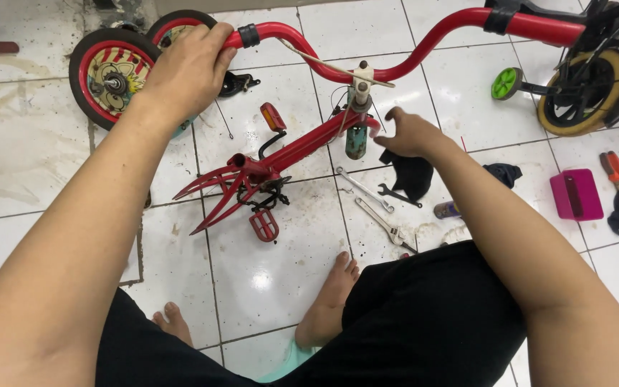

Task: The person wipes the red frame and handlebars of a disassembled bicycle using a black cloth. The person holds the frame with one hand while cleaning various parts, including the handlebars and the main frame tubes, with the other hand.

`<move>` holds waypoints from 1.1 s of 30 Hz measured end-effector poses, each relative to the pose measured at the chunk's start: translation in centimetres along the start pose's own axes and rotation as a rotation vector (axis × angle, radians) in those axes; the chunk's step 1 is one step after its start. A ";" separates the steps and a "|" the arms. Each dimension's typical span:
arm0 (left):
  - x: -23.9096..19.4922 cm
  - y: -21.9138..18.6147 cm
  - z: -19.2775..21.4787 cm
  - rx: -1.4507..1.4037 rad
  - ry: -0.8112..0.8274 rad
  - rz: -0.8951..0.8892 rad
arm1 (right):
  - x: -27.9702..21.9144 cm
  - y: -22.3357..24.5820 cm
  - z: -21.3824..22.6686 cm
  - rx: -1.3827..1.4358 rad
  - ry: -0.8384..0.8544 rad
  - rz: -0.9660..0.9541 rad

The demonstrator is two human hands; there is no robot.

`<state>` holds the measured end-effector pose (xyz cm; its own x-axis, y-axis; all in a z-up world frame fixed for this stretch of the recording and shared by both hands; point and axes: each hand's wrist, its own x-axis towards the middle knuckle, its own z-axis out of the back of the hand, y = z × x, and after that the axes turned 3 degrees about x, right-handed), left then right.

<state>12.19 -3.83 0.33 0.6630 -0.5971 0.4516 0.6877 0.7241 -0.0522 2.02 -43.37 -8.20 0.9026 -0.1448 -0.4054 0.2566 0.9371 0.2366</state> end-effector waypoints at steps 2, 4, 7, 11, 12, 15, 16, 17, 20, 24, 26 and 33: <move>-0.2 0.2 -0.4 -0.016 -0.008 -0.013 | -1.1 1.1 0.8 0.126 -0.040 0.051; -0.1 0.3 -0.6 -0.030 -0.020 -0.026 | -1.4 2.1 1.3 0.251 -0.085 0.102; -0.3 -0.1 -0.6 0.004 -0.006 -0.017 | -1.1 3.6 1.1 0.376 -0.171 0.297; 0.2 -0.4 -0.5 0.063 -0.005 -0.032 | -0.1 4.5 1.6 0.436 -0.130 0.232; -0.1 -0.5 -0.5 0.053 -0.020 -0.034 | 0.0 4.4 1.5 0.394 -0.117 0.212; -0.3 -0.9 -0.2 0.013 -0.032 -0.037 | 0.3 4.6 1.3 0.303 -0.138 0.280; -0.3 -1.1 0.0 0.015 -0.033 -0.037 | 0.1 5.0 1.5 0.303 -0.140 0.281; -0.4 -1.3 0.2 -0.017 -0.047 -0.042 | -0.1 5.5 1.8 0.260 -0.116 0.200; -1.2 -2.3 0.7 -0.142 -0.001 0.062 | -0.4 5.9 1.8 0.238 -0.097 0.141; -5.9 -2.3 -3.0 -0.477 -0.285 0.245 | -0.1 5.8 1.7 0.316 -0.104 0.185; -10.0 -1.6 -7.0 -0.606 -0.237 0.386 | 0.9 3.9 0.1 0.323 -0.162 0.256; -16.6 -3.1 -8.9 -0.566 0.461 0.676 | 0.4 3.7 -0.1 0.307 -0.207 0.293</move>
<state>1.75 0.75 -14.93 0.9353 -0.2821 -0.2138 0.0830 0.7620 -0.6422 3.32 -39.91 -7.57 0.9942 0.0219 -0.1053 0.0431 0.8154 0.5773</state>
